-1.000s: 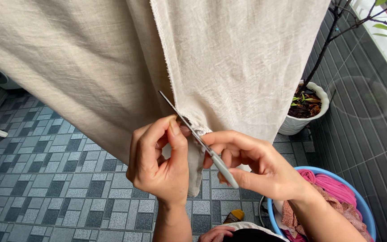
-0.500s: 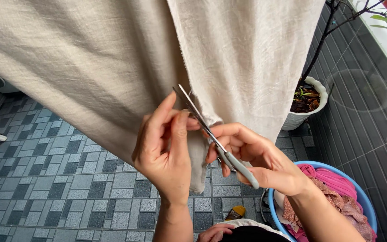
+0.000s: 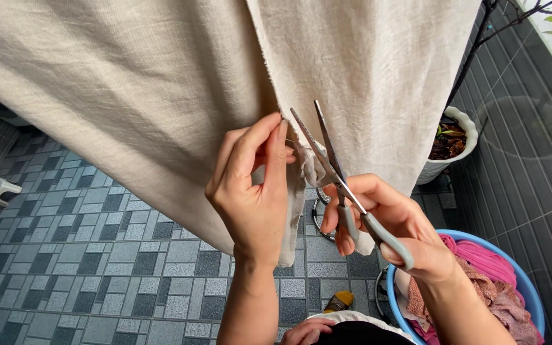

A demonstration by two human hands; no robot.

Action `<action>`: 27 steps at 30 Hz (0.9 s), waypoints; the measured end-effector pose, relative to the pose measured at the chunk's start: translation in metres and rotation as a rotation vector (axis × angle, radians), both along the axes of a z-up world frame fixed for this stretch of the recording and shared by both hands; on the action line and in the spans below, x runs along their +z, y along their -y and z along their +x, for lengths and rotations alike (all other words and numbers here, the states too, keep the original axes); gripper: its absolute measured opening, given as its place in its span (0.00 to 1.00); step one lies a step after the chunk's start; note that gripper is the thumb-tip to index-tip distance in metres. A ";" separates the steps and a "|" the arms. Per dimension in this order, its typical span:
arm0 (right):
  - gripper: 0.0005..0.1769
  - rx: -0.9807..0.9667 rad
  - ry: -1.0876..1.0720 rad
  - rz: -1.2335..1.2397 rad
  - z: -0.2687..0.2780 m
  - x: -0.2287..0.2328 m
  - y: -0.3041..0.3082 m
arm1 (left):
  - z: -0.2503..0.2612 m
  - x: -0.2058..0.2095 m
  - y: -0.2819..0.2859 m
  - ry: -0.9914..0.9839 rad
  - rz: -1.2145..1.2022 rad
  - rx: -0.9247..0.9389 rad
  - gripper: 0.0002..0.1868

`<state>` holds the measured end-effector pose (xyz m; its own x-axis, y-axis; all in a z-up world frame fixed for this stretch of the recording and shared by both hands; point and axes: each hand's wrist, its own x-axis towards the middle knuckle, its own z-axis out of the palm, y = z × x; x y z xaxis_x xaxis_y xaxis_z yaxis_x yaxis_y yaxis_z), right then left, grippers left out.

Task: Hanging washed clothes on a balcony drying rack using hangers and trimming loose threads from trousers with scissors.

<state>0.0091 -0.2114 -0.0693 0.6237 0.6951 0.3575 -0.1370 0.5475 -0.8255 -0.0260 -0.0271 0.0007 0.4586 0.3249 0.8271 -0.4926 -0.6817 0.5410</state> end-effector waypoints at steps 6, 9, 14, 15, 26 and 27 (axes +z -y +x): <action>0.51 0.038 0.017 -0.023 0.002 -0.001 0.002 | -0.005 0.001 0.002 0.025 -0.001 0.051 0.07; 0.50 0.045 0.011 -0.052 0.003 -0.003 0.003 | -0.007 0.004 0.001 0.029 -0.032 0.019 0.07; 0.50 0.043 0.005 -0.060 0.005 -0.005 0.004 | -0.007 0.006 0.003 -0.029 -0.012 0.028 0.14; 0.50 0.041 0.005 -0.061 0.005 -0.005 0.005 | -0.005 0.006 0.003 -0.029 -0.013 0.026 0.14; 0.46 0.061 0.007 -0.112 0.000 0.000 0.010 | -0.006 0.003 -0.002 0.032 0.088 0.168 0.05; 0.46 0.064 0.009 -0.112 -0.001 0.000 0.009 | -0.008 0.002 -0.002 0.034 0.089 0.171 0.05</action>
<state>0.0084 -0.2201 -0.0690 0.5738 0.7692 0.2813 -0.1607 0.4425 -0.8823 -0.0338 -0.0248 0.0032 0.3746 0.3210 0.8698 -0.3822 -0.8012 0.4603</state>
